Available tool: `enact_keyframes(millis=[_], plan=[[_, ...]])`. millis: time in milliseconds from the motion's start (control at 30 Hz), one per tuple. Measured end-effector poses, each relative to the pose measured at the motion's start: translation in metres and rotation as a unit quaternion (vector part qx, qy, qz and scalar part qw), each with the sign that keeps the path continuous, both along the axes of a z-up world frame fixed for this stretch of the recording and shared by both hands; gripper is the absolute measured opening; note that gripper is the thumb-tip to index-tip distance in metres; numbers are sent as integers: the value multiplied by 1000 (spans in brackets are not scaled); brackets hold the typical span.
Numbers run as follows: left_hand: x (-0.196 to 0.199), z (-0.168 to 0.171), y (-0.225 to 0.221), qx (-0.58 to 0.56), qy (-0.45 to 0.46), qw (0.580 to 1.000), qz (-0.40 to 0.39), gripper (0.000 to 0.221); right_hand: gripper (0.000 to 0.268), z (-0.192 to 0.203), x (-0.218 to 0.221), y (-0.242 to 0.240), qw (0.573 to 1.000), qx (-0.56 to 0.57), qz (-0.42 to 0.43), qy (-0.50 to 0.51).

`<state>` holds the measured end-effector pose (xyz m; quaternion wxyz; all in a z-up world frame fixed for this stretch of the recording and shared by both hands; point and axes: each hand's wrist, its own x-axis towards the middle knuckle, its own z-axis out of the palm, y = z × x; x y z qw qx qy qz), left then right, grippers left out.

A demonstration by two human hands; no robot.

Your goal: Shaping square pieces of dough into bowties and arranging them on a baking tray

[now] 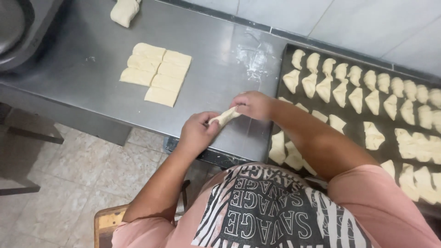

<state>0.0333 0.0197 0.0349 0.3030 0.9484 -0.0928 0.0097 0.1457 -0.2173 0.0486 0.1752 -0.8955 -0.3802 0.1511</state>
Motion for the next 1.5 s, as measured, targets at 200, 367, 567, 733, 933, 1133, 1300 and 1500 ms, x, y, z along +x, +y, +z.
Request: enact_keyframes(millis=[200, 367, 567, 733, 933, 1133, 1300, 1500], plan=[[-8, 14, -2, -448, 211, 859, 130, 26, 35, -12, -13, -1, 861, 179, -207, 429], [-12, 14, -10, -428, 168, 882, 99, 32, 42, 17, -34, 6, 961, 152, -144, 181], [-15, 13, -21, -553, 173, 809, 97, 29, 41, 29, -61, 5, 852, 320, -270, 313], [-16, -1, -35, -630, 216, 743, 73, 32, 35, 24, -79, 6, 822, 357, -333, 292], [-19, -21, -51, -549, 188, 807, 111, 25, 35, 31, -110, -21, 815, 396, -338, 255], [-30, 0, -79, -530, 211, 820, 52, 46, 30, 43, -149, -63, 788, 443, -387, 182], [-18, 11, -124, -515, 227, 826, 32, 40, 38, 48, -194, -113, 803, 392, -444, 65], [0, 71, -224, -391, 246, 886, -42, 25, 41, 60, -242, -195, 736, 333, -588, 47]])
